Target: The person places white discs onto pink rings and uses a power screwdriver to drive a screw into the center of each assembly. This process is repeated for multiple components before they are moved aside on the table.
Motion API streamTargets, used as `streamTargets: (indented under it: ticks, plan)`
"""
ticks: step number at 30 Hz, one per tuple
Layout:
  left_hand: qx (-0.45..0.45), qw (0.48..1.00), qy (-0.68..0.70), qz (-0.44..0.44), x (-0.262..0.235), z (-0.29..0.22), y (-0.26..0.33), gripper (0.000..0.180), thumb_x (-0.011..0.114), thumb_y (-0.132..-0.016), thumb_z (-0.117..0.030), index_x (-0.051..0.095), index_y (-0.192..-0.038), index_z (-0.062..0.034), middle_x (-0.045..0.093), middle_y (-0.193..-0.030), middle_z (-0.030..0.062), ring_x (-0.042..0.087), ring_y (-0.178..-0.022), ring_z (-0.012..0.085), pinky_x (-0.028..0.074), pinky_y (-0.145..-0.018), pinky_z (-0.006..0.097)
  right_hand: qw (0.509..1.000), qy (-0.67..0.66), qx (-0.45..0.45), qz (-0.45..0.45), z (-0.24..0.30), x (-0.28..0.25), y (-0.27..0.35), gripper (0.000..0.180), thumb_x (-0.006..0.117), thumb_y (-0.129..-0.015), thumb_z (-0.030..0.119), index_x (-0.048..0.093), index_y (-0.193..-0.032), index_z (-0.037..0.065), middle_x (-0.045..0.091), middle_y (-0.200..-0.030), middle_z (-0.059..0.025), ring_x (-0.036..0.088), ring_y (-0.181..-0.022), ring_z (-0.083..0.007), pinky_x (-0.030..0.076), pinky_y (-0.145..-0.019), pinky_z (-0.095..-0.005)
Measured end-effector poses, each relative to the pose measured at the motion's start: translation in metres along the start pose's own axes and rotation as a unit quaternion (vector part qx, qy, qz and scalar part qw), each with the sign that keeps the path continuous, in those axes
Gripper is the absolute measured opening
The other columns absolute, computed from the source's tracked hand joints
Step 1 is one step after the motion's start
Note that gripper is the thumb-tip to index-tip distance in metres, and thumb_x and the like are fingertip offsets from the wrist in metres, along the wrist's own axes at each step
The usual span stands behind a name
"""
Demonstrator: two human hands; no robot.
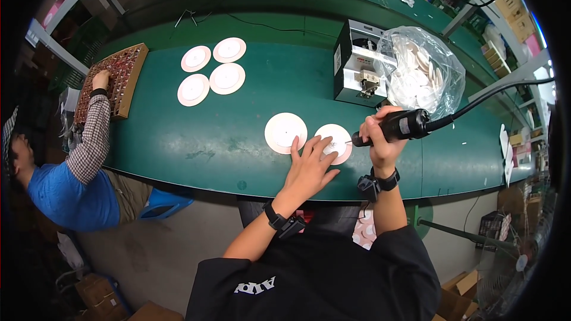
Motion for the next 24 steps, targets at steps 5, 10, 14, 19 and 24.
streamTargets:
  ticks: [5, 10, 14, 19, 24]
  plan:
    - [0.005, 1.0, 0.002, -0.002, 0.001, 0.0, -0.002, 0.039, 0.081, -0.082, -0.032, 0.071, -0.117, -0.0173, 0.053, -0.144, 0.0041, 0.044, -0.139, 0.0306, 0.018, -0.117, 0.067, 0.998, -0.015, 0.055, -0.007, -0.006, 0.003, -0.005, 0.023, 0.064, -0.088, -0.01, 0.049, -0.099, 0.003, 0.053, -0.072, -0.0056, 0.051, -0.054, -0.0143, 0.047, -0.055, -0.031]
    - [0.002, 1.0, 0.0, 0.0, 0.0, 0.0, -0.001, 0.039, 0.082, -0.082, -0.031, 0.071, -0.116, -0.0164, 0.054, -0.143, 0.0036, 0.044, -0.138, 0.0305, 0.018, -0.117, 0.067, 0.998, 0.009, 0.059, 0.026, -0.013, 0.004, -0.003, 0.024, 0.065, -0.086, -0.011, 0.049, -0.095, 0.004, 0.053, -0.072, -0.0057, 0.051, -0.055, -0.014, 0.046, -0.054, -0.0307]
    - [0.004, 1.0, 0.001, -0.004, 0.0, -0.001, -0.002, 0.038, 0.081, -0.082, -0.031, 0.071, -0.115, -0.0155, 0.054, -0.142, 0.0035, 0.045, -0.137, 0.0302, 0.018, -0.117, 0.067, 0.998, -0.003, 0.056, 0.001, -0.01, 0.002, 0.0, 0.023, 0.064, -0.086, -0.01, 0.048, -0.096, 0.004, 0.053, -0.072, -0.0059, 0.05, -0.053, -0.0142, 0.046, -0.055, -0.0313]
    - [0.002, 1.0, -0.003, -0.006, 0.004, 0.004, 0.002, 0.04, 0.082, -0.08, -0.031, 0.07, -0.116, -0.0157, 0.054, -0.141, 0.0061, 0.045, -0.136, 0.0303, 0.018, -0.117, 0.067, 0.999, -0.035, 0.021, -0.018, -0.004, -0.016, -0.001, 0.02, 0.062, -0.089, -0.005, 0.049, -0.102, 0.002, 0.052, -0.072, -0.0059, 0.048, -0.052, -0.0143, 0.047, -0.056, -0.033]
    - [-0.001, 1.0, 0.002, 0.007, 0.001, 0.0, -0.001, 0.046, 0.083, -0.08, -0.033, 0.069, -0.12, -0.0174, 0.052, -0.143, 0.0091, 0.044, -0.137, 0.0323, 0.018, -0.116, 0.068, 0.994, -0.077, -0.076, -0.026, 0.024, -0.025, -0.044, 0.027, 0.061, -0.092, -0.004, 0.052, -0.117, -0.001, 0.052, -0.068, -0.0044, 0.048, -0.052, -0.0145, 0.047, -0.057, -0.034]
Point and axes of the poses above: each hand's wrist, its own y-axis away from the middle knuckle, its own x-axis out of the palm, z = x × y, the point moved 3 cm from there along -y, towards the middle knuckle
